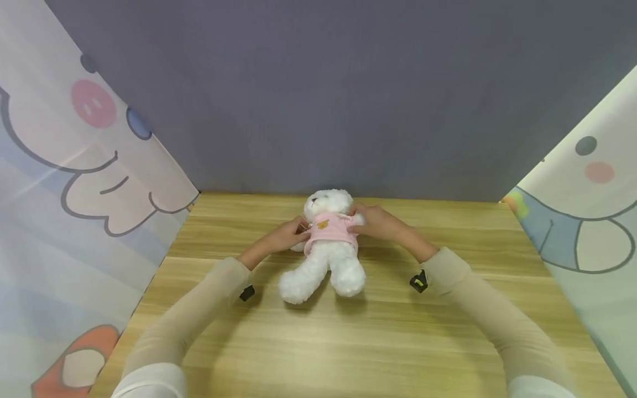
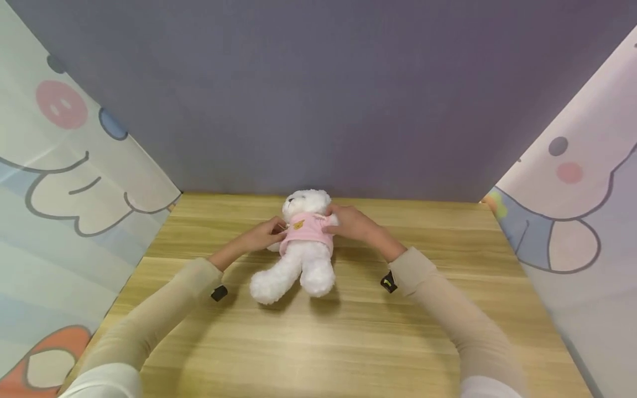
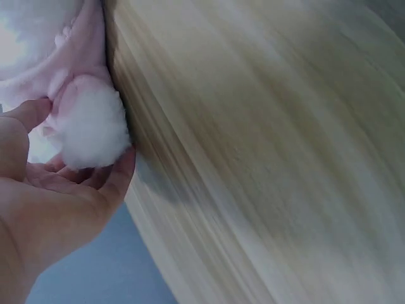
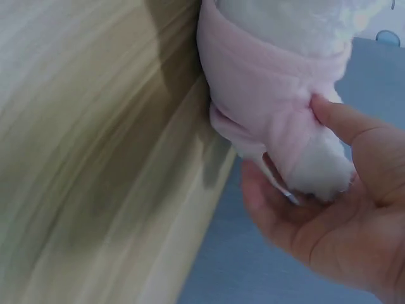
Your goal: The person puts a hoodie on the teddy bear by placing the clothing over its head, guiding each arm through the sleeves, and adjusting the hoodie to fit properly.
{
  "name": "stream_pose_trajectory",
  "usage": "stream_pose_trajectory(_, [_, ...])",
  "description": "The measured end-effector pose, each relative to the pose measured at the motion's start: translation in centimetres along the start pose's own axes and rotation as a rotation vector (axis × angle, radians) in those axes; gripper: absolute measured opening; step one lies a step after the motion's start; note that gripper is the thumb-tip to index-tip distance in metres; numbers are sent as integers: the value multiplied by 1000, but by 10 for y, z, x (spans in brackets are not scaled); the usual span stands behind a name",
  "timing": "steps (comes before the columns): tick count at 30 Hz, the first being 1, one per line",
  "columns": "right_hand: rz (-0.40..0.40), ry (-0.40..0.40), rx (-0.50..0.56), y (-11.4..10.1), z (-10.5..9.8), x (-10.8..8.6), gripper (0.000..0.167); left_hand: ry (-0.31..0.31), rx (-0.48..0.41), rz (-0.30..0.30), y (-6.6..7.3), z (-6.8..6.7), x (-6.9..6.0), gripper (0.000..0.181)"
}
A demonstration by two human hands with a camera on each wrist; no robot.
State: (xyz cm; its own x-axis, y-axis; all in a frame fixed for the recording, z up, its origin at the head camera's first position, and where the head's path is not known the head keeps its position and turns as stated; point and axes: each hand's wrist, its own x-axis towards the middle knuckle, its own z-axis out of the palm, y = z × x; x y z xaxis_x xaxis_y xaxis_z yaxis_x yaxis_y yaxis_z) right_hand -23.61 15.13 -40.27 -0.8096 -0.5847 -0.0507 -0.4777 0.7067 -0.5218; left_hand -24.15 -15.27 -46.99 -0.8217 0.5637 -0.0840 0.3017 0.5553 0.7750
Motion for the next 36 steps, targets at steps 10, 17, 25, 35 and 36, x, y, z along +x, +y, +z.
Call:
stream_pose_trajectory(10, [110, -44, 386, 23, 5, -2, 49, -36, -299, -15, -1, -2, -7, 35])
stream_pose_trajectory(17, [122, -47, 292, 44, 2, -19, 47, 38, -306, -11, -3, -10, -14, 26])
stream_pose_trajectory(25, [92, -6, 271, 43, 6, -14, 42, 161, -309, 15, -1, 6, -4, 37])
stream_pose_trajectory(35, [-58, 154, 252, 40, 7, 0, 30, 143, -190, 72, 11, -5, 19, 55])
stream_pose_trajectory(36, [-82, 188, 230, 40, 7, 2, 30, 144, -172, 77, 14, -7, 23, 59])
